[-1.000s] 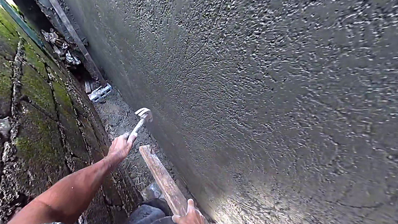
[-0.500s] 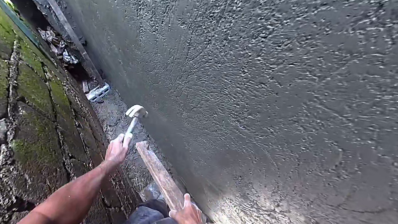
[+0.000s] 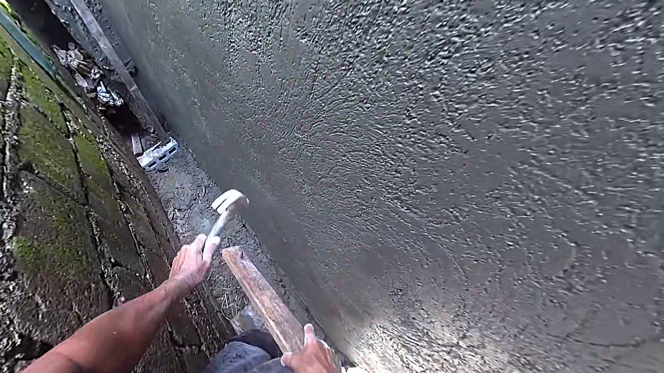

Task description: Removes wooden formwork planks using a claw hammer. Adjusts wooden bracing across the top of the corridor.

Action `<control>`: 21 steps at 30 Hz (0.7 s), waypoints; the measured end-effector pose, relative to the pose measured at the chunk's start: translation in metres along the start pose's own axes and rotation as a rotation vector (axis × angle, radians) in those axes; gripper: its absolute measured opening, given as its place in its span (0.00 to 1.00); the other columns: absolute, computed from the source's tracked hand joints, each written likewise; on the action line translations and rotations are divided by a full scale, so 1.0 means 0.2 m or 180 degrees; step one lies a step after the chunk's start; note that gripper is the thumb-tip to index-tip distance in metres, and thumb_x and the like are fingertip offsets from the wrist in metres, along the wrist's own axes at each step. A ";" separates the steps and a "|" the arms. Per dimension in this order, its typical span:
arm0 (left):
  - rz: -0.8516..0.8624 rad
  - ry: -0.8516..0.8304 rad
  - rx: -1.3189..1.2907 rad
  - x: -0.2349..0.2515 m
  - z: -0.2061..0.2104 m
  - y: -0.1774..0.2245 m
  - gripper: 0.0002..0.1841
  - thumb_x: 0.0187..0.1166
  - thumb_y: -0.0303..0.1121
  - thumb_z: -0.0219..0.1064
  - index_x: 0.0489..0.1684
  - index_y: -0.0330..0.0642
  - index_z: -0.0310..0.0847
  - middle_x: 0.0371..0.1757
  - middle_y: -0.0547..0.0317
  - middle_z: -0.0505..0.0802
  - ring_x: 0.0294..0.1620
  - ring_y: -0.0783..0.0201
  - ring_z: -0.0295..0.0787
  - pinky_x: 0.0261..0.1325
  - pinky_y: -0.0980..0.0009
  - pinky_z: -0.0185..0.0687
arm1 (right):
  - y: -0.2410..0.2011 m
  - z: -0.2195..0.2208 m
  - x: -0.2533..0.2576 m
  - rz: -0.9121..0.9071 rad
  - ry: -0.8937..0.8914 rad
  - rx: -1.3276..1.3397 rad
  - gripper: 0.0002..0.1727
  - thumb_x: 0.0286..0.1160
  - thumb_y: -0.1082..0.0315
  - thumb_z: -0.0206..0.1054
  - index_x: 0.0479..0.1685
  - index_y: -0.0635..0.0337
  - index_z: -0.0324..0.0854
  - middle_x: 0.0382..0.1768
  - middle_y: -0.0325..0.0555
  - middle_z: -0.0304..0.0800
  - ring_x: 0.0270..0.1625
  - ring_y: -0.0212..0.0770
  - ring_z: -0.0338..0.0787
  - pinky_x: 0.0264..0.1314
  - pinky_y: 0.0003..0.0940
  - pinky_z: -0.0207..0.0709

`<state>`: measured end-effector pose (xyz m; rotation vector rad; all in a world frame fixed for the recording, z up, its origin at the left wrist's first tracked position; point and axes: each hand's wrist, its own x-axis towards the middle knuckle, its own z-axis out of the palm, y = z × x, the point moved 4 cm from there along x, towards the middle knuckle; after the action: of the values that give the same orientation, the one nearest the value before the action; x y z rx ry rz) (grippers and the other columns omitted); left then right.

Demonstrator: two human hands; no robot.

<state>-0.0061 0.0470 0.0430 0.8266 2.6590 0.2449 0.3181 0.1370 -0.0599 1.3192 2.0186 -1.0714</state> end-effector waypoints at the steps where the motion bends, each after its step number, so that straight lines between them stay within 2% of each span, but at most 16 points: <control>1: -0.0085 -0.0331 0.0238 -0.01 0.05 -0.02 0.33 0.90 0.64 0.41 0.58 0.44 0.81 0.46 0.42 0.93 0.53 0.41 0.92 0.56 0.38 0.84 | -0.01 -0.03 -0.02 -0.0015 0.0028 0.0010 0.58 0.51 0.40 0.80 0.91 0.45 0.59 0.66 0.53 0.89 0.71 0.56 0.87 0.73 0.60 0.76; 3: -0.0391 -0.0927 0.0692 0.01 0.12 -0.07 0.37 0.89 0.66 0.42 0.63 0.42 0.84 0.59 0.40 0.92 0.65 0.41 0.89 0.64 0.37 0.82 | -0.04 -0.08 -0.05 -0.0083 0.0066 0.0038 0.58 0.51 0.40 0.81 0.91 0.45 0.59 0.67 0.54 0.89 0.72 0.56 0.86 0.73 0.60 0.76; 4: -0.0494 -0.1031 0.0772 0.00 0.14 -0.10 0.38 0.88 0.66 0.41 0.63 0.42 0.85 0.61 0.40 0.91 0.67 0.42 0.88 0.65 0.37 0.81 | -0.04 -0.07 -0.07 -0.0102 0.0036 0.0061 0.58 0.52 0.41 0.81 0.91 0.46 0.59 0.68 0.55 0.88 0.72 0.58 0.85 0.74 0.61 0.76; 7: -0.0471 -0.0637 0.0445 -0.01 0.05 -0.06 0.37 0.90 0.65 0.39 0.60 0.42 0.85 0.57 0.40 0.92 0.63 0.41 0.90 0.63 0.37 0.82 | -0.02 -0.09 -0.02 -0.0089 0.0028 0.0150 0.58 0.53 0.40 0.81 0.91 0.46 0.59 0.67 0.57 0.88 0.71 0.59 0.86 0.73 0.63 0.76; 11: -0.0274 0.0086 -0.0128 -0.02 -0.06 0.01 0.33 0.91 0.62 0.41 0.52 0.41 0.83 0.42 0.39 0.91 0.50 0.39 0.91 0.54 0.37 0.82 | -0.01 -0.06 0.00 0.0022 -0.0034 0.0144 0.60 0.51 0.40 0.82 0.92 0.44 0.57 0.68 0.55 0.88 0.72 0.58 0.85 0.74 0.62 0.75; 13: -0.0182 0.0203 -0.0189 0.00 -0.04 0.03 0.32 0.91 0.62 0.41 0.53 0.43 0.81 0.39 0.41 0.91 0.47 0.41 0.91 0.51 0.37 0.83 | -0.03 -0.07 -0.01 0.0002 0.0029 0.0109 0.60 0.50 0.40 0.81 0.92 0.44 0.57 0.68 0.54 0.88 0.72 0.57 0.86 0.73 0.62 0.76; 15: -0.0280 -0.0230 0.0069 0.01 0.04 0.03 0.33 0.91 0.63 0.40 0.58 0.44 0.82 0.48 0.40 0.93 0.55 0.41 0.91 0.57 0.38 0.83 | -0.04 -0.10 -0.04 -0.0049 0.0073 0.0101 0.59 0.50 0.40 0.81 0.91 0.44 0.59 0.67 0.54 0.89 0.71 0.56 0.87 0.72 0.61 0.77; 17: -0.0534 -0.0804 0.0465 0.02 0.11 -0.02 0.36 0.90 0.64 0.42 0.60 0.41 0.85 0.59 0.39 0.92 0.65 0.42 0.89 0.64 0.37 0.81 | -0.05 -0.10 -0.09 -0.0093 0.0036 0.0055 0.57 0.51 0.40 0.81 0.90 0.44 0.60 0.67 0.54 0.89 0.71 0.57 0.87 0.72 0.61 0.77; 18: -0.0595 -0.0919 0.0565 0.02 0.12 -0.04 0.36 0.89 0.64 0.42 0.60 0.41 0.86 0.61 0.40 0.91 0.66 0.42 0.88 0.65 0.37 0.81 | -0.04 -0.09 -0.10 -0.0107 0.0012 0.0037 0.57 0.51 0.40 0.81 0.90 0.45 0.60 0.68 0.54 0.88 0.71 0.57 0.86 0.73 0.62 0.77; 21: -0.0441 -0.0612 0.0361 0.05 0.02 0.02 0.35 0.91 0.63 0.41 0.59 0.41 0.86 0.58 0.39 0.92 0.64 0.41 0.89 0.64 0.37 0.81 | -0.02 -0.04 -0.03 -0.0106 -0.0011 0.0124 0.58 0.50 0.40 0.82 0.91 0.45 0.60 0.67 0.55 0.89 0.71 0.58 0.87 0.72 0.62 0.77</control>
<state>-0.0102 0.0554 0.0371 0.6592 2.5522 -0.0197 0.3175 0.1385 -0.0496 1.3066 2.0331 -1.1327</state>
